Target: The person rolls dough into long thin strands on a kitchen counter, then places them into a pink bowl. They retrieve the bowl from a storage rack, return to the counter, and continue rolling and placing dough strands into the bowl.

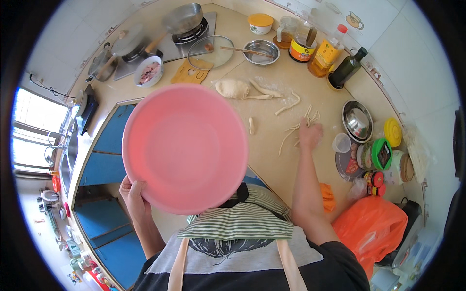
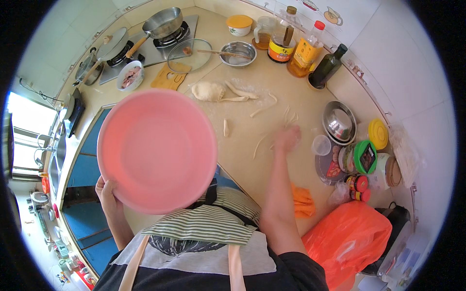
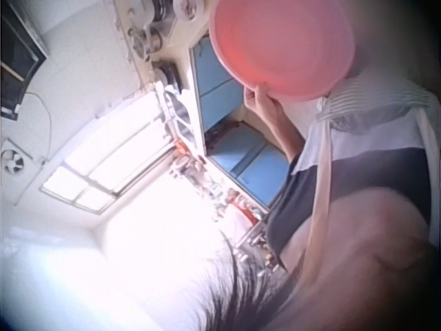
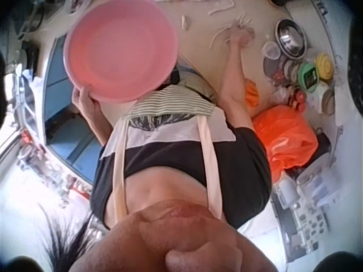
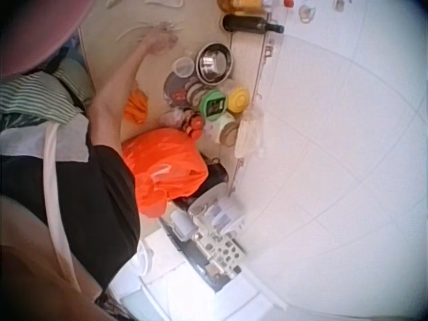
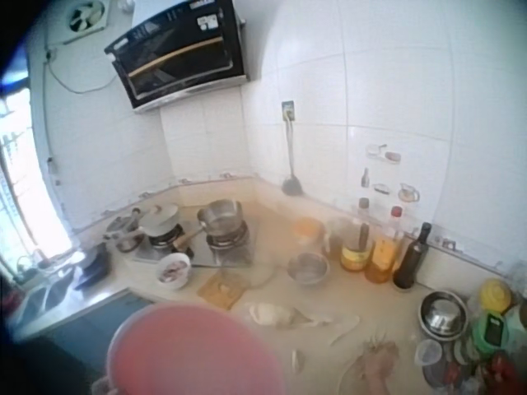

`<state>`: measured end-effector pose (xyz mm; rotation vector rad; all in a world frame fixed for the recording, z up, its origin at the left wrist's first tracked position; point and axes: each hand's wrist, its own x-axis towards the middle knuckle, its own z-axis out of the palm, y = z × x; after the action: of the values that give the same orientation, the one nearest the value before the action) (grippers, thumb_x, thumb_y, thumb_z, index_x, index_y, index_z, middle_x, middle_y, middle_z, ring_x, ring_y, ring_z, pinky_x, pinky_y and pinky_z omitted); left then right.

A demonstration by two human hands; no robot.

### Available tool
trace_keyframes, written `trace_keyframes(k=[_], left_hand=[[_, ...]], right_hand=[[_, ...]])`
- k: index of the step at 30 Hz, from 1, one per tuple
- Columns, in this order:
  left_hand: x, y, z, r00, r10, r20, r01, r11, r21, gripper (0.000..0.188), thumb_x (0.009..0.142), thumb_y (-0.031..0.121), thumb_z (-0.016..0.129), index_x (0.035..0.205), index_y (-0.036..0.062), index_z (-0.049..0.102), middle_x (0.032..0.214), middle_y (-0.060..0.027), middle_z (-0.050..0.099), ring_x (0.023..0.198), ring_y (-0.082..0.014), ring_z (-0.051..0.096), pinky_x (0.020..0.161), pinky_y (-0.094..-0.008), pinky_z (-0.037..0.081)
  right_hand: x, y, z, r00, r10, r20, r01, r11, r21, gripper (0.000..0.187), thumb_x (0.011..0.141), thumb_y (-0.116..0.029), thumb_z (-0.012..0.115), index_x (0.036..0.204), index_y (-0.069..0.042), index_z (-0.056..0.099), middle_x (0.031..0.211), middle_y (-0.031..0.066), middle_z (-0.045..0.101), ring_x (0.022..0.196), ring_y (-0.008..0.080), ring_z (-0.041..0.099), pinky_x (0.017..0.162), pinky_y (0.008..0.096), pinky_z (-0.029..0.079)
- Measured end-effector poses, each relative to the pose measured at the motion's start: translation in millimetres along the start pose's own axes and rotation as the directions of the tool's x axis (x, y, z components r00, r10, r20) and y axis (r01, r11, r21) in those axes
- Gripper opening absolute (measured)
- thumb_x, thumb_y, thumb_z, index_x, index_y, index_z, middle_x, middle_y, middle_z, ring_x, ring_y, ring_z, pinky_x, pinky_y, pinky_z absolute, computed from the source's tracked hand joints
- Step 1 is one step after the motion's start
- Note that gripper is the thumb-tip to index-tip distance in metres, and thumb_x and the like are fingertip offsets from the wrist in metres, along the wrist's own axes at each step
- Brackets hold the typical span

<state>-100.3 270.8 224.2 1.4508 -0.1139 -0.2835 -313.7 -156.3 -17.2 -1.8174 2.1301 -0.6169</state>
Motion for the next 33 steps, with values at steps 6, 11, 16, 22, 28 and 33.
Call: trace_keyframes(k=[6,11,16,22,28,33], left_hand=[[18,-4,5,0.998,-0.016,0.052,0.017,1.0,-0.023,0.008,0.073,-0.004,0.055,0.077,-0.0011,0.061,0.072,-0.0019,0.062,0.059,-0.0054,0.053,0.058,-0.0189,0.044],[27,-6,12,0.998,-0.028,0.051,0.03,0.999,-0.04,0.009,0.073,-0.003,0.055,0.078,-0.0015,0.062,0.073,-0.0027,0.063,0.06,-0.0064,0.054,0.059,-0.0198,0.045],[35,-4,22,0.998,-0.019,0.062,0.021,0.999,-0.031,0.011,0.073,-0.004,0.055,0.081,-0.0026,0.063,0.076,-0.0034,0.063,0.062,-0.007,0.055,0.059,-0.0203,0.045],[49,-7,53,0.983,-0.018,0.184,0.018,1.0,0.002,0.011,0.073,-0.002,0.058,0.083,-0.0037,0.063,0.076,-0.0035,0.063,0.063,-0.0061,0.054,0.055,-0.0189,0.041],[57,-35,126,0.936,-0.066,0.346,0.05,0.997,0.052,0.007,0.071,0.0,0.062,0.078,-0.0011,0.064,0.066,0.0001,0.061,0.05,-0.0047,0.051,0.044,-0.0191,0.036],[40,-67,183,0.825,-0.232,0.516,0.196,0.973,0.124,0.006,0.072,0.0,0.061,0.077,0.0011,0.065,0.062,-0.0005,0.061,0.046,-0.0057,0.051,0.041,-0.0205,0.039]], right_hand=[[10,6,39,0.995,-0.098,0.016,0.097,0.994,0.047,0.039,0.073,-0.032,0.076,0.095,-0.002,0.064,0.095,0.0188,0.066,0.092,0.0352,0.064,0.08,0.045,0.05],[-5,12,46,0.896,-0.434,0.1,0.445,0.879,-0.174,0.028,0.075,-0.02,0.072,0.092,-0.001,0.061,0.09,0.0167,0.067,0.085,0.0352,0.065,0.075,0.0466,0.05],[-34,21,10,0.887,-0.39,0.248,0.375,0.921,0.109,0.028,0.077,-0.015,0.069,0.097,-0.002,0.055,0.083,0.0147,0.065,0.08,0.0315,0.065,0.072,0.0423,0.051],[-7,25,-77,0.725,-0.078,0.684,-0.362,0.801,0.476,0.024,0.08,-0.012,0.067,0.101,-0.006,0.057,0.08,0.0028,0.063,0.071,0.0117,0.06,0.06,0.0265,0.048],[-7,-32,-200,0.719,-0.422,0.553,-0.371,0.44,0.818,0.017,0.086,-0.005,0.06,0.103,-0.006,0.057,0.084,0.002,0.064,0.066,0.0038,0.055,0.054,0.0185,0.042],[-29,-70,-252,0.733,-0.553,0.396,-0.035,0.551,0.834,0.017,0.09,-0.006,0.057,0.107,-0.005,0.059,0.084,0.0008,0.066,0.058,0.0032,0.05,0.052,0.0177,0.038]])
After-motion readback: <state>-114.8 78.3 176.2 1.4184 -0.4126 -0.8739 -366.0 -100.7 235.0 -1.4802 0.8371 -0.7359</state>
